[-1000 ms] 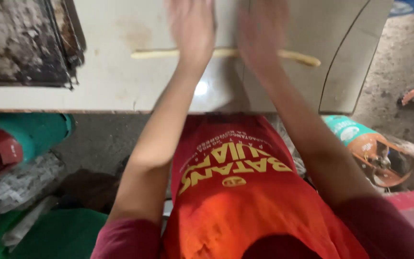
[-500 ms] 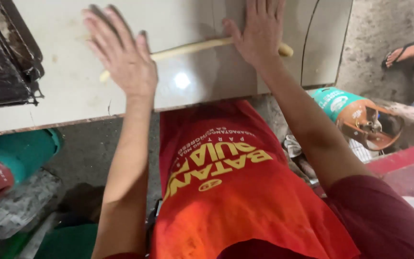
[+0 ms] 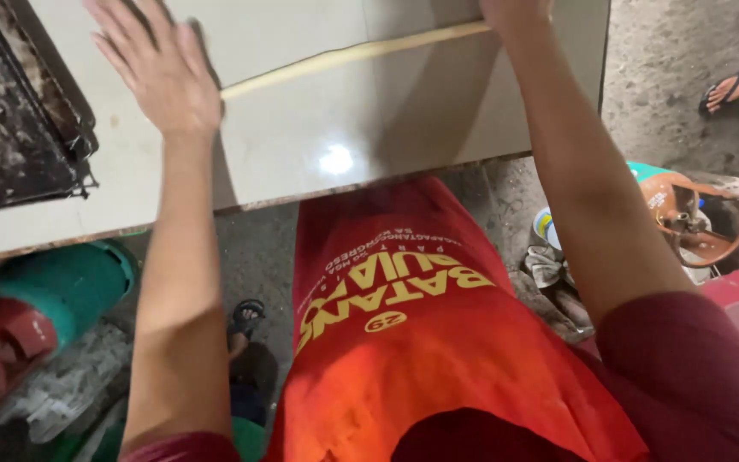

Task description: Rolling pieces of dough into long ropes and twisting them into shapes before placing them on a baking tray.

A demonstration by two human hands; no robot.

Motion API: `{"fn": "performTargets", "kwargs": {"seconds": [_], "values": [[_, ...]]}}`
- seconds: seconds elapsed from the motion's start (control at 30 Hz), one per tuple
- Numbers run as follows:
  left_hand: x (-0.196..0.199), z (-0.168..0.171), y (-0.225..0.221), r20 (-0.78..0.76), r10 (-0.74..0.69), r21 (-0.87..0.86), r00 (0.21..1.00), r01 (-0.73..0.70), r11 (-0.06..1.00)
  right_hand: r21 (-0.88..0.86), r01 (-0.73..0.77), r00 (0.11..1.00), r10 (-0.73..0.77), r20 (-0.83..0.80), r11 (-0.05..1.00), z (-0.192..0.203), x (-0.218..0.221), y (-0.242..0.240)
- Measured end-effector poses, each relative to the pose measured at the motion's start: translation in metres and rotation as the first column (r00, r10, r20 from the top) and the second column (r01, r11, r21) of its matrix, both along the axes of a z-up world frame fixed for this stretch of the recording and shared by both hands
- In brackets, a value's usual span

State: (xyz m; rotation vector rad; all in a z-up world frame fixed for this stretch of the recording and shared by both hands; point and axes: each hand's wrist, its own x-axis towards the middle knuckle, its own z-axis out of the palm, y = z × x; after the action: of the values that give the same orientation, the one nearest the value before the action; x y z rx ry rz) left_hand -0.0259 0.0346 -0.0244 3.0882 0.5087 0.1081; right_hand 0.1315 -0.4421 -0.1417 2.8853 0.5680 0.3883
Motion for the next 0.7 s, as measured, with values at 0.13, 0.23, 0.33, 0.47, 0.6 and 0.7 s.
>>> {"fn": "performTargets", "kwargs": {"seconds": [0.13, 0.23, 0.33, 0.47, 0.6, 0.7], "values": [[-0.067, 0.028, -0.027, -0.17, 0.016, 0.002, 0.985, -0.016, 1.0, 0.297, 0.032, 0.973, 0.038, -0.228, 0.954, 0.141, -0.107, 0.062], [-0.087, 0.07, -0.064, -0.129, 0.093, -0.335, 0.987, -0.132, 0.933, 0.315, 0.093, 0.9, 0.056, -0.432, 0.944, 0.166, -0.166, 0.065], [-0.104, 0.051, -0.109, 0.089, -0.167, -0.45, 0.982, 0.189, 0.873, 0.397, 0.116, 0.775, 0.167, -0.609, 0.91, 0.163, -0.205, 0.103], [-0.109, 0.016, -0.132, 0.164, -0.517, -0.248, 0.84, 0.543, 0.802, 0.332, -0.215, 0.732, 0.376, -0.568, 0.919, 0.172, -0.209, 0.158], [-0.027, 0.061, -0.113, -0.511, -0.372, -0.263, 0.775, 0.271, 0.926, 0.033, -0.179, 0.627, 0.14, -0.766, 0.983, 0.175, -0.131, 0.195], [-0.028, 0.037, -0.103, -0.187, -0.299, -0.195, 0.936, 0.263, 0.945, 0.201, -0.158, 0.772, 0.248, -0.585, 0.967, 0.161, -0.12, 0.188]]}}
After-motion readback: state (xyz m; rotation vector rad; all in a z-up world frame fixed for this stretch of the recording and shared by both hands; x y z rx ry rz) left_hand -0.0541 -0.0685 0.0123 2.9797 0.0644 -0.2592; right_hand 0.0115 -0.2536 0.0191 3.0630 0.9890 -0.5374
